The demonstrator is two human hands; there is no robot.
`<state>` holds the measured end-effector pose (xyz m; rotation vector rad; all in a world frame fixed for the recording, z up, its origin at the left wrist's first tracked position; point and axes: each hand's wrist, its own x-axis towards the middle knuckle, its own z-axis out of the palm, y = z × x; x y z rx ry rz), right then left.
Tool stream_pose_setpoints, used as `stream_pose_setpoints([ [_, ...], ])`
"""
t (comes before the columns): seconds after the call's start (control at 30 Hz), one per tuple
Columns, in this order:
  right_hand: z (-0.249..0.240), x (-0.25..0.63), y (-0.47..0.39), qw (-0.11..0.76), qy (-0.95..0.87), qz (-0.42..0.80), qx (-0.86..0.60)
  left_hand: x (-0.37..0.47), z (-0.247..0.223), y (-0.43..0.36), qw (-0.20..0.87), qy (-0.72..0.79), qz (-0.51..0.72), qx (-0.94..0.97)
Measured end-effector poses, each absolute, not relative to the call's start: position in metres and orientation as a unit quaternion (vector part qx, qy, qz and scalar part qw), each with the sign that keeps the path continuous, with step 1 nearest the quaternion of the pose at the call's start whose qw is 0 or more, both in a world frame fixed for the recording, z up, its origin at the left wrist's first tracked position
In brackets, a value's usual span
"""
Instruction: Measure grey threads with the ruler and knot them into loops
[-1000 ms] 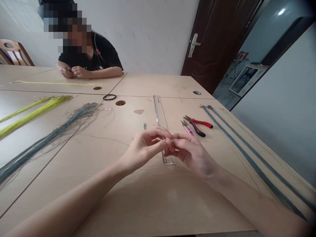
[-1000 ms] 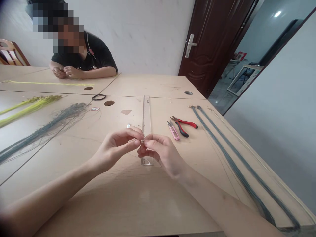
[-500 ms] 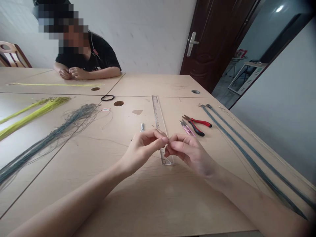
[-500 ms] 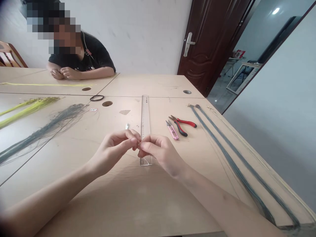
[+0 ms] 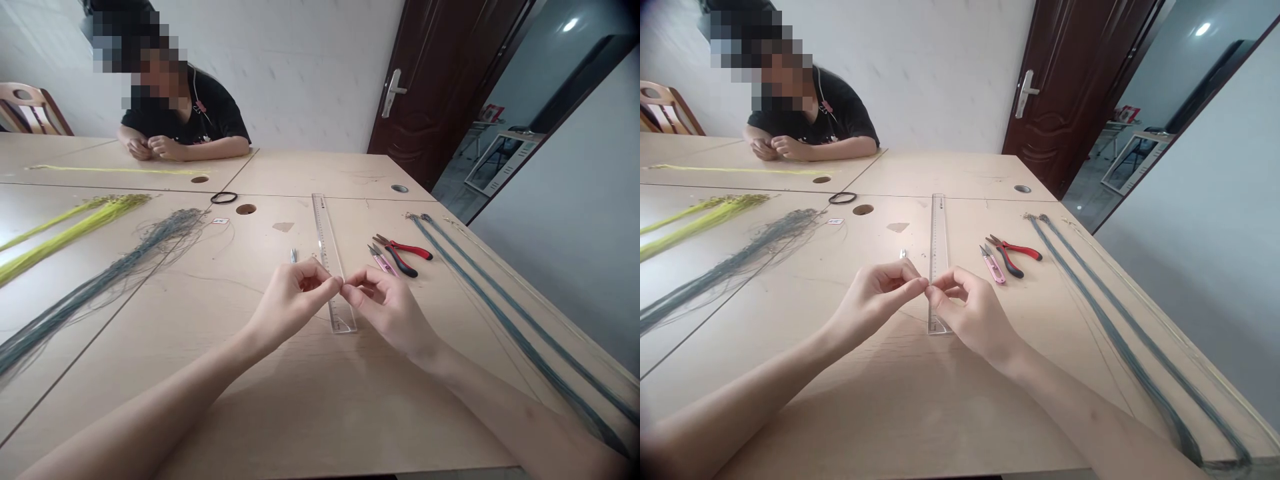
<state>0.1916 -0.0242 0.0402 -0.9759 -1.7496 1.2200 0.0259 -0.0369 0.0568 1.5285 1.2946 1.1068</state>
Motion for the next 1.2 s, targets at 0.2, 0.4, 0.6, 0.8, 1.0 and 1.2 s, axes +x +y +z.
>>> stream_pose_setpoints([
  [0.2, 0.039, 0.192, -0.023, 0.384, -0.718, 0.432, -0.387, 0.024, 0.057, -0.036, 0.431, 0.534, 0.411, 0.600],
  [0.4, 0.044, 0.190, -0.026, 0.402, -0.765, 0.332, -0.378, 0.025, 0.056, -0.037, 0.431, 0.553, 0.383, 0.602],
  [0.6, 0.045, 0.192, -0.028, 0.400, -0.767, 0.337, -0.372, 0.027, 0.058, -0.040, 0.442, 0.542, 0.381, 0.605],
  [0.8, 0.047, 0.193, -0.021, 0.424, -0.739, 0.357, -0.384, 0.029, 0.056, -0.039, 0.491, 0.491, 0.376, 0.614],
  [1.0, 0.049, 0.194, -0.021, 0.440, -0.734, 0.323, -0.405, 0.032, 0.050, -0.040, 0.556, 0.452, 0.406, 0.567],
  [1.2, 0.052, 0.195, -0.026, 0.490, -0.760, 0.218, -0.368, 0.033, 0.050, -0.041, 0.577, 0.436, 0.411, 0.555],
])
